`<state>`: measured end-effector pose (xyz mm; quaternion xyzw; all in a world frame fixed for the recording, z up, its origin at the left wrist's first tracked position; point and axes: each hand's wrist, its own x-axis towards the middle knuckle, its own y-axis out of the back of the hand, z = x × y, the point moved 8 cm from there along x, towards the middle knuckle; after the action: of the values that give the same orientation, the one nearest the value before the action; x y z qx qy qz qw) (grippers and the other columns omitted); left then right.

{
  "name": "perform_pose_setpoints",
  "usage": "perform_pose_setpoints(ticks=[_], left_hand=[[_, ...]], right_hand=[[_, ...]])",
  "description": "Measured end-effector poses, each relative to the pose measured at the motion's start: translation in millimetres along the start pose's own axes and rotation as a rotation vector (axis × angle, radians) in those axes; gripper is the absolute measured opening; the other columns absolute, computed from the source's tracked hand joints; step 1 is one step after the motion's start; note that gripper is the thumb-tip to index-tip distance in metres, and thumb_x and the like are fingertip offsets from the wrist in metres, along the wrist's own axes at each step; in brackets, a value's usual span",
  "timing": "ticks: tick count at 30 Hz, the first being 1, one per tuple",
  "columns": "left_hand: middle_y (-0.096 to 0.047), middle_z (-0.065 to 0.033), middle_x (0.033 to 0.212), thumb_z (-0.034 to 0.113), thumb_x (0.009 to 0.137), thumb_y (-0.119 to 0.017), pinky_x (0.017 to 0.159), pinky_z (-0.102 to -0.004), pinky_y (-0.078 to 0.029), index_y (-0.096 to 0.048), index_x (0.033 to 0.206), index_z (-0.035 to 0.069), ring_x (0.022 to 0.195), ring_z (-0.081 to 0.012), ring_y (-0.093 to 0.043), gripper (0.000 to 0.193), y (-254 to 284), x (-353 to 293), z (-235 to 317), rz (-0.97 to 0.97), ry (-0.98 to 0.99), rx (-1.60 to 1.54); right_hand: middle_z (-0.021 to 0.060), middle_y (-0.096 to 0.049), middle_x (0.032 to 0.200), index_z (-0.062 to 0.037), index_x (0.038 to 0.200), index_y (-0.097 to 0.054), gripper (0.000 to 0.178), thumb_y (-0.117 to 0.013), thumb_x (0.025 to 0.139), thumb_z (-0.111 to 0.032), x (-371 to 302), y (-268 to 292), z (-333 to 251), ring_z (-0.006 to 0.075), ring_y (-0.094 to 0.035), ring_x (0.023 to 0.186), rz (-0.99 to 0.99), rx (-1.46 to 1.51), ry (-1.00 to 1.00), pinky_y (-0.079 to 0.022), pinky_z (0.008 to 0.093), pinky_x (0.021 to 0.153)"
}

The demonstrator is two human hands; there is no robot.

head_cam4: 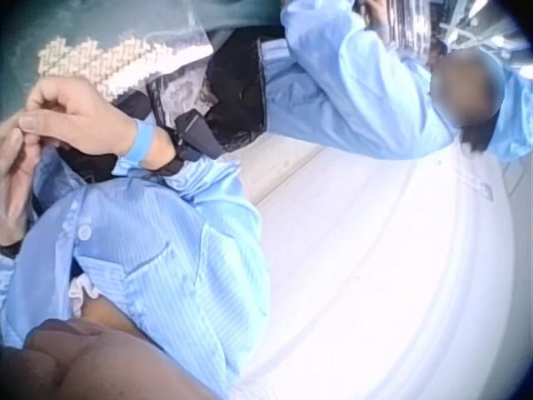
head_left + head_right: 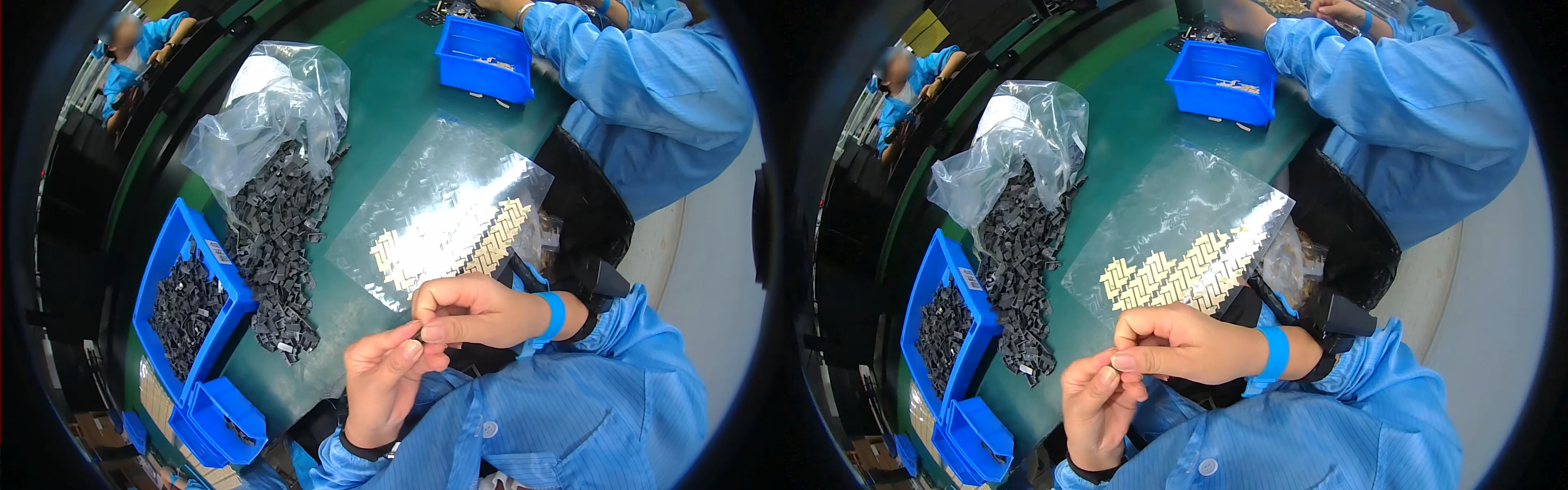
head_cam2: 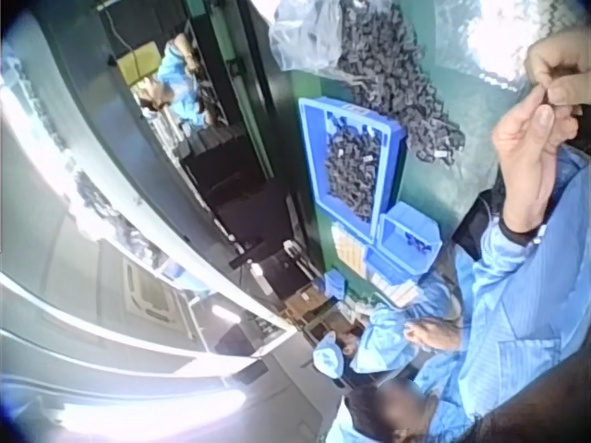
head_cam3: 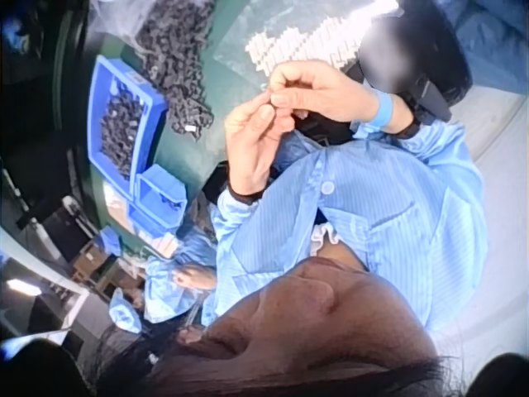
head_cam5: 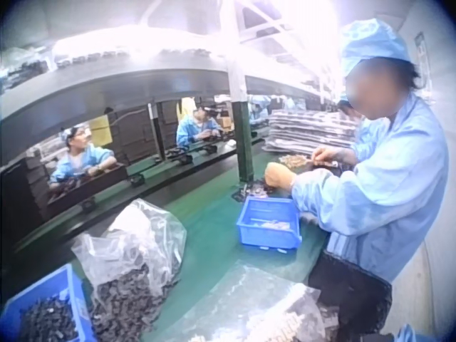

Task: Assembling small plastic and metal components at a factory workstation.

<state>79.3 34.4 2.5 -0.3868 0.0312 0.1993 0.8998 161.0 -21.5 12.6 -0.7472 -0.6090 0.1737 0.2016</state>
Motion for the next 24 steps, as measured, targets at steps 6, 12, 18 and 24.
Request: perform_pose_setpoints(ticks=[6,12,18,24], left_hand=[[-0.063,-0.0195,0.095,0.005,0.090,-0.048,0.069,-0.0357,-0.054,-0.059,0.109,0.002,0.080,-0.0245,-0.064,0.022,-1.7,-9.4,-41.0,0.010,0.286,-0.615],[-0.062,-0.0195,0.086,0.009,0.086,-0.054,0.060,-0.0338,-0.054,-0.057,0.105,-0.004,0.072,-0.0250,-0.064,0.023,6.3,-23.5,18.6,0.037,-0.085,0.013],[-0.059,-0.0168,0.103,0.004,0.088,-0.050,0.079,-0.0285,-0.050,-0.053,0.114,-0.003,0.089,-0.0199,-0.061,0.027,68.0,-96.4,215.6,0.933,-0.901,1.268],[-0.042,-0.0132,0.130,0.005,0.081,-0.060,0.089,-0.0352,-0.041,-0.038,0.132,0.002,0.116,-0.0239,-0.044,0.056,55.7,-58.4,198.3,0.979,-0.815,1.794]], right_hand=[[0.0061,-0.042,0.063,-0.0064,0.069,-0.044,0.032,-0.061,0.081,-0.031,-13.2,-7.7,-35.6,0.0214,-0.044,0.055,0.007,-1.019,0.948,-0.039,0.0293,0.053],[0.0046,-0.042,0.064,-0.0062,0.068,-0.045,0.035,-0.061,0.077,-0.036,-20.3,-16.8,-43.7,0.0206,-0.044,0.055,-0.144,-1.348,0.999,-0.040,0.0317,0.057],[0.0080,-0.053,0.089,-0.0050,0.087,-0.055,0.031,-0.062,0.072,-0.031,-36.9,-14.8,-31.2,0.0221,-0.054,0.083,-0.218,-1.508,0.870,-0.043,0.0328,0.068],[0.0087,-0.056,0.088,-0.0044,0.080,-0.055,0.014,-0.057,0.074,-0.017,-40.9,3.8,-3.8,0.0230,-0.055,0.085,-0.147,-1.637,0.853,-0.045,0.0333,0.070]])
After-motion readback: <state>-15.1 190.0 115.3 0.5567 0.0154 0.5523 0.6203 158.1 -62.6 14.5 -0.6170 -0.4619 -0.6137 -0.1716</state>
